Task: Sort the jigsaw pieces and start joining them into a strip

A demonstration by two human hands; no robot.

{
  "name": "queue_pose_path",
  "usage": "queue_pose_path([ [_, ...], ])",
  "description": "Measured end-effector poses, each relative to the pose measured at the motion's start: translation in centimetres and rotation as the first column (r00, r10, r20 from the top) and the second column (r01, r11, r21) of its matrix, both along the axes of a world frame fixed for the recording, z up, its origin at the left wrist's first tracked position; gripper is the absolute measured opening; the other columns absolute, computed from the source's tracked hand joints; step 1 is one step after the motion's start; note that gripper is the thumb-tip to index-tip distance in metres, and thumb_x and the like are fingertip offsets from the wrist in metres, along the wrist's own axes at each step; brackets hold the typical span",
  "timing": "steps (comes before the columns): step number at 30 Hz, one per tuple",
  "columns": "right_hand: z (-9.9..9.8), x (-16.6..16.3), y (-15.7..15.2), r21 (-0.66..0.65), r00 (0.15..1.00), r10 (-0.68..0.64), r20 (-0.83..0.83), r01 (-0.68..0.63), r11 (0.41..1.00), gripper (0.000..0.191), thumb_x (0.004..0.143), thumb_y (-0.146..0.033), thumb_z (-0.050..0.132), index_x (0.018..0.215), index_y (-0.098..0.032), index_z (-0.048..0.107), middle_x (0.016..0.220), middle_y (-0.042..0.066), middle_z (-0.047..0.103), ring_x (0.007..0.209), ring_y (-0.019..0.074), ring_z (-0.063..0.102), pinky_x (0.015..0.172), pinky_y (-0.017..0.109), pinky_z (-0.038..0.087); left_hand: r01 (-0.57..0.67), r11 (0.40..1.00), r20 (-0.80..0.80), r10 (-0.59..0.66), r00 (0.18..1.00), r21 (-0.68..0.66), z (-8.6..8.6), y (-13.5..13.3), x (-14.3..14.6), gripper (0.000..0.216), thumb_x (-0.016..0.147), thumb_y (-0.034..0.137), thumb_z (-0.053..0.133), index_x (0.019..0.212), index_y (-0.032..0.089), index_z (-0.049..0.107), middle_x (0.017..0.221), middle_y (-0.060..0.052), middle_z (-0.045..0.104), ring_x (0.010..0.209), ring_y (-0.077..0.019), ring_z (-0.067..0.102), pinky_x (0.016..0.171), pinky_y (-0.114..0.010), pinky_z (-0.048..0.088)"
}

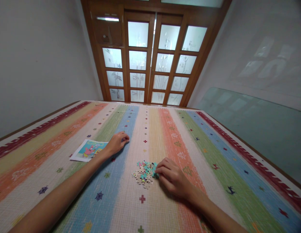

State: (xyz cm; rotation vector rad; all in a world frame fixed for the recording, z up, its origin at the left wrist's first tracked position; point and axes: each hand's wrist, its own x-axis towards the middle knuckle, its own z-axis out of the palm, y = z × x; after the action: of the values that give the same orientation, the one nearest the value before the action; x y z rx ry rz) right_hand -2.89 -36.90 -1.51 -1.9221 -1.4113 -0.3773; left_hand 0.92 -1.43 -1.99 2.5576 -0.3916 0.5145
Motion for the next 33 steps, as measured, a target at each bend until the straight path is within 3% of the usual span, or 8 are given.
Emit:
queue_pose_path([
  [7,0.1,0.0,0.0,0.017,1.000,-0.008,0.007,0.008,1.000,0.022,0.093,-0.006,0.051,0.094,-0.019,0.068,0.089,0.008,0.069,0.084,0.0218,0.061,0.075,0.036,0.051,-0.041,0.999,0.004,0.041,0.999,0.014,-0.1,0.0,0.5,0.026,0.095,0.019,0.056,0.092,0.021,0.082,0.093,-0.008,0.078,0.087,-0.0244,0.070,0.088,-0.039,0.056],
  [13,-0.3,0.2,0.0,0.019,1.000,-0.012,0.009,0.012,1.000,0.021,0.094,-0.007,0.051,0.094,-0.019,0.068,0.090,0.008,0.069,0.085,0.0218,0.061,0.075,0.036,0.050,-0.059,0.997,-0.019,0.060,0.998,0.048,-0.5,0.2,-0.1,0.025,0.082,0.013,0.060,0.087,0.021,0.082,0.093,-0.007,0.080,0.094,-0.0266,0.072,0.098,-0.040,0.056],
  [18,-0.1,0.1,0.1,0.022,1.000,-0.011,0.021,0.010,1.000,0.021,0.094,-0.007,0.050,0.095,-0.020,0.067,0.089,0.007,0.069,0.084,0.0215,0.061,0.075,0.036,0.051,-0.107,0.994,-0.015,0.108,0.994,0.034,-0.5,0.5,-0.7,0.037,0.081,0.009,0.054,0.106,0.019,0.080,0.105,-0.009,0.080,0.103,-0.0272,0.071,0.101,-0.042,0.055],
  [26,0.0,0.2,0.2,0.022,0.999,-0.016,0.040,0.015,1.000,0.022,0.094,-0.008,0.049,0.094,-0.020,0.067,0.089,0.008,0.069,0.083,0.0214,0.061,0.074,0.036,0.052,-0.106,0.994,-0.046,0.106,0.993,-0.009,-0.3,0.0,-1.5,0.029,0.087,0.019,0.057,0.109,0.019,0.077,0.105,-0.010,0.080,0.105,-0.0288,0.071,0.102,-0.045,0.055],
  [33,-0.1,0.3,0.1,-0.029,1.000,0.018,0.014,-0.018,0.999,0.024,0.101,-0.011,0.049,0.110,-0.019,0.070,0.107,0.011,0.075,0.096,0.0232,0.067,0.085,0.041,0.057,-0.110,0.990,-0.047,0.106,0.993,-0.093,0.0,-0.6,-2.0,0.041,0.088,0.022,0.055,0.127,0.015,0.066,0.113,-0.012,0.076,0.101,-0.0267,0.070,0.099,-0.044,0.055],
])
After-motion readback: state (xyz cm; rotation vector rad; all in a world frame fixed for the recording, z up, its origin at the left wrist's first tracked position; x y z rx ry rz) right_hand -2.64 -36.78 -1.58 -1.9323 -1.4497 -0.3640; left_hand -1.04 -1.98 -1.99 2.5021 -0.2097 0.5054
